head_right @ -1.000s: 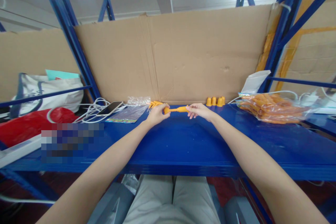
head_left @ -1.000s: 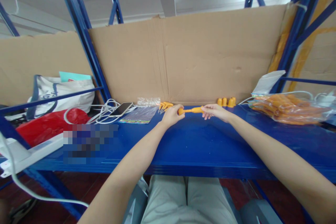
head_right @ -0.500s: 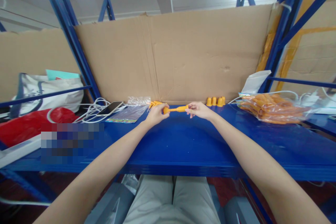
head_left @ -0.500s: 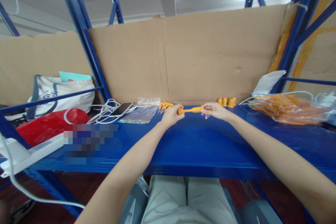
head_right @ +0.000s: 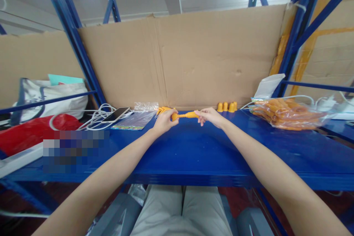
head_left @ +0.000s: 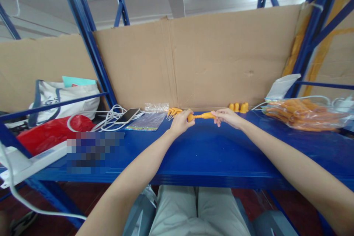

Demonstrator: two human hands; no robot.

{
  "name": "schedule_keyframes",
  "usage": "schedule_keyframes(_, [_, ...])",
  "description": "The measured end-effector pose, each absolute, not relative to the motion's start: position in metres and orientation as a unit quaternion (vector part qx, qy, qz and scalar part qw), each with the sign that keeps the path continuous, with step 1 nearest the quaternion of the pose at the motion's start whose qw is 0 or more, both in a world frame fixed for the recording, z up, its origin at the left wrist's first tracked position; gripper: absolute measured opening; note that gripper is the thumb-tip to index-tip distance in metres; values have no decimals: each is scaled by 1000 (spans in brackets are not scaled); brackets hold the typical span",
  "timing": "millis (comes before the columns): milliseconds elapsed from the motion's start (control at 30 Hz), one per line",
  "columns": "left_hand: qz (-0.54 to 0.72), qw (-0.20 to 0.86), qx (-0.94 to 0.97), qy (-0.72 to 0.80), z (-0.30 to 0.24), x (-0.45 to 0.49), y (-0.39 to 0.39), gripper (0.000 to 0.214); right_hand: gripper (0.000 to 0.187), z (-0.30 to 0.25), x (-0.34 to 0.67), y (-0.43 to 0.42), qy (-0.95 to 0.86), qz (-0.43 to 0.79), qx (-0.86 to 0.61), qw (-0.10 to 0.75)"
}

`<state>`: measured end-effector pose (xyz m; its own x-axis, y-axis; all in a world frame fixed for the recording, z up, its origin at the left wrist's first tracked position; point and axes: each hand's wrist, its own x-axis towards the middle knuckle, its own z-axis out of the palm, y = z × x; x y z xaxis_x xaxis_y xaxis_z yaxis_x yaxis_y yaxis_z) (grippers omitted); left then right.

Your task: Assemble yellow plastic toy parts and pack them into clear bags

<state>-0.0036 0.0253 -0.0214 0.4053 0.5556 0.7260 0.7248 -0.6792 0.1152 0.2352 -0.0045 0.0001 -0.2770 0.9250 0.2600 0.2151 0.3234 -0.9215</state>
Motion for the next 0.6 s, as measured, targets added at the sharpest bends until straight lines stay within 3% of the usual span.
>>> schedule_keyframes(233, [-386, 94, -827, -397, -18, 0, 25, 25, 45, -5, 236, 2, -643, 464, -422, 439])
schedule_keyframes(367, [-369, 66, -830, -413, -20, 2, 27, 38, 37, -7, 239, 8, -628, 433, -455, 460])
schedule_keyframes(467, [-326, 50, -829, -451, -23, -2, 32, 52, 30, -11, 245, 15, -643, 322, -517, 464])
schedule_keyframes(600, [-226, 48, -794, -562, -27, -11, 39, 47, 27, -18, 255, 23, -657, 60, -609, 440])
